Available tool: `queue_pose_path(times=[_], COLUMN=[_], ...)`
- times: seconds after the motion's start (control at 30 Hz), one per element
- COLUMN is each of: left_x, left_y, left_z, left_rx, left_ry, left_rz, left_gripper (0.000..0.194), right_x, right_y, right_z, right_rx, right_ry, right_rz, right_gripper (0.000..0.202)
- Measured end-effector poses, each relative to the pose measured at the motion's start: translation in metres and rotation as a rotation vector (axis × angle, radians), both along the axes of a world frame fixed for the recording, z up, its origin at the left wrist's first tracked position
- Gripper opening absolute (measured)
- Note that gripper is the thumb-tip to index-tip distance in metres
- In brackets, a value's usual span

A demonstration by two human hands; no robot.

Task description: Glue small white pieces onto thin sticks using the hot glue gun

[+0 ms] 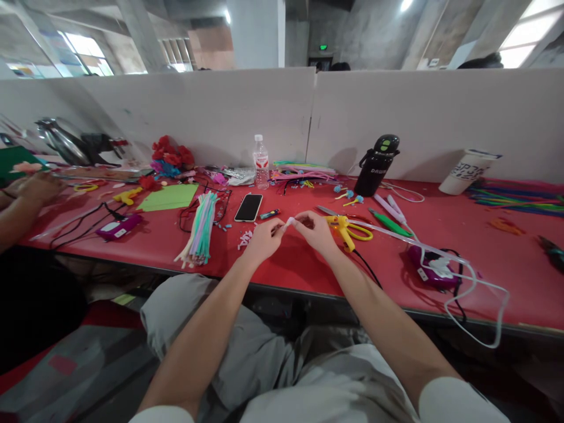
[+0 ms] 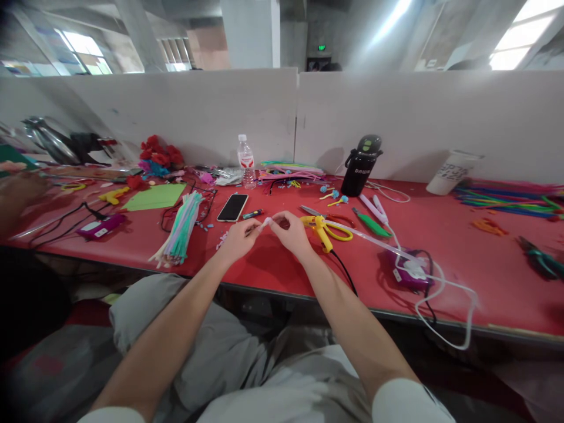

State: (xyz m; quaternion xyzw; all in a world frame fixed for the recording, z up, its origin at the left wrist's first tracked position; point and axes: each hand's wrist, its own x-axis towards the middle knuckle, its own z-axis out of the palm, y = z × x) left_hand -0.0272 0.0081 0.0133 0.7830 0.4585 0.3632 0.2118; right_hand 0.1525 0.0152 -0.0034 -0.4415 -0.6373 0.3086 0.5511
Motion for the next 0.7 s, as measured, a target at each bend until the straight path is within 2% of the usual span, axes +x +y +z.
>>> queue_pose_path(times=[0.23, 0.7], left_x=[-0.0014, 0.0002], left_y=[-0.0044, -0.0093], left_z=[0.004, 0.0081], left_rx=[0.048, 0.063], left_ry=[0.109, 0.161], left_rz=[0.014, 0.012], left_gripper=[0.017, 0.017], right_x=[-0.0001, -0.0008], right_y=[0.0028, 0.0045], right_z=[-0.0012, -0.0072], right_rx=[-0.096, -0.061], right_ry=[0.072, 0.03], right_rz=[0.037, 0.034], right_gripper=[0.028, 0.025])
